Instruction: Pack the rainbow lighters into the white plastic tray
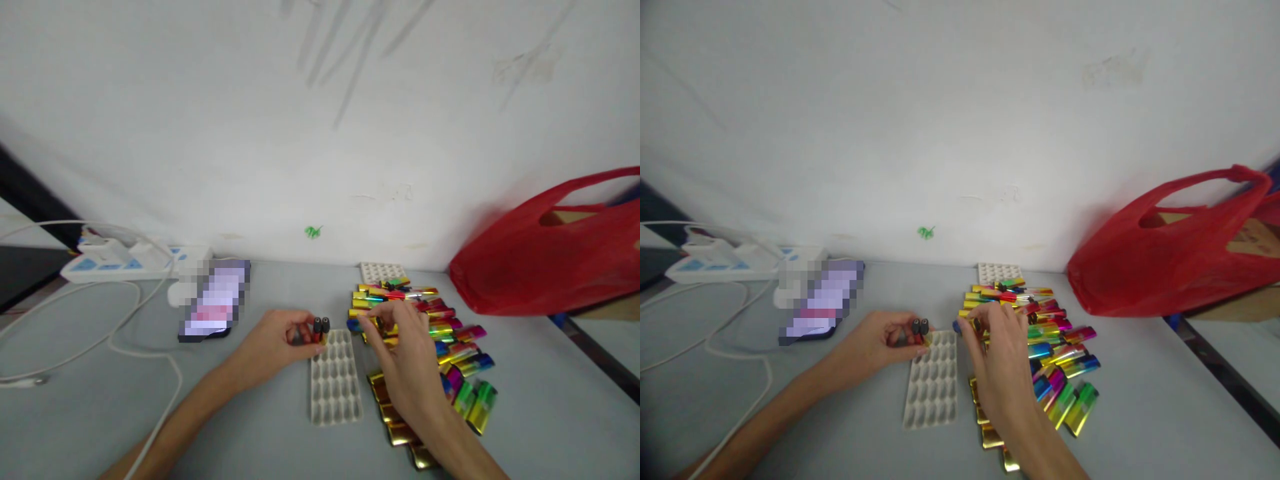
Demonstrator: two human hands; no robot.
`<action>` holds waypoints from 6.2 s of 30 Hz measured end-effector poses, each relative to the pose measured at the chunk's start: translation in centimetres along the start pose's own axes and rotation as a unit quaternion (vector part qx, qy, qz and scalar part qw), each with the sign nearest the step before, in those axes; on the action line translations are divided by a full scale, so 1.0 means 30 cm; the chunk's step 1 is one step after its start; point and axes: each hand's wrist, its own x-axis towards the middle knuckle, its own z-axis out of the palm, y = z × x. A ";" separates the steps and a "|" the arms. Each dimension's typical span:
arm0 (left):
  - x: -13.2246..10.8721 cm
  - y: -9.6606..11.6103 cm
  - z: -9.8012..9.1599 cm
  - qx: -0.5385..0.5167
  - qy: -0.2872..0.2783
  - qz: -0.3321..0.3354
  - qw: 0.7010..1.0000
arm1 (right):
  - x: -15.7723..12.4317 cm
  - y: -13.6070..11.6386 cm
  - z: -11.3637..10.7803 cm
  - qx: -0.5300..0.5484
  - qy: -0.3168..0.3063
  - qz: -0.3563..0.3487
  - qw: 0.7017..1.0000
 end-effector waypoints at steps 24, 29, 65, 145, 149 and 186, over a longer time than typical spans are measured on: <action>0.002 0.004 -0.005 0.000 -0.009 -0.003 1.000 | 0.012 -0.086 -0.053 0.711 -0.202 0.373 0.561; 0.001 0.012 -0.005 0.009 -0.005 -0.004 1.000 | 0.003 -0.090 -0.040 0.689 -0.182 0.338 0.615; -0.002 0.017 -0.003 0.023 -0.001 -0.009 1.000 | -0.005 -0.052 -0.018 0.728 -0.212 0.333 0.560; -0.003 0.020 0.025 0.068 0.043 0.015 0.997 | 0.027 -0.033 0.001 0.551 0.007 0.301 0.778; -0.005 0.020 0.026 0.062 0.041 0.013 0.997 | 0.037 -0.042 -0.010 0.641 -0.034 0.365 0.674; -0.003 0.018 0.022 0.079 0.036 0.015 0.996 | 0.005 -0.065 -0.010 0.641 -0.239 0.351 0.639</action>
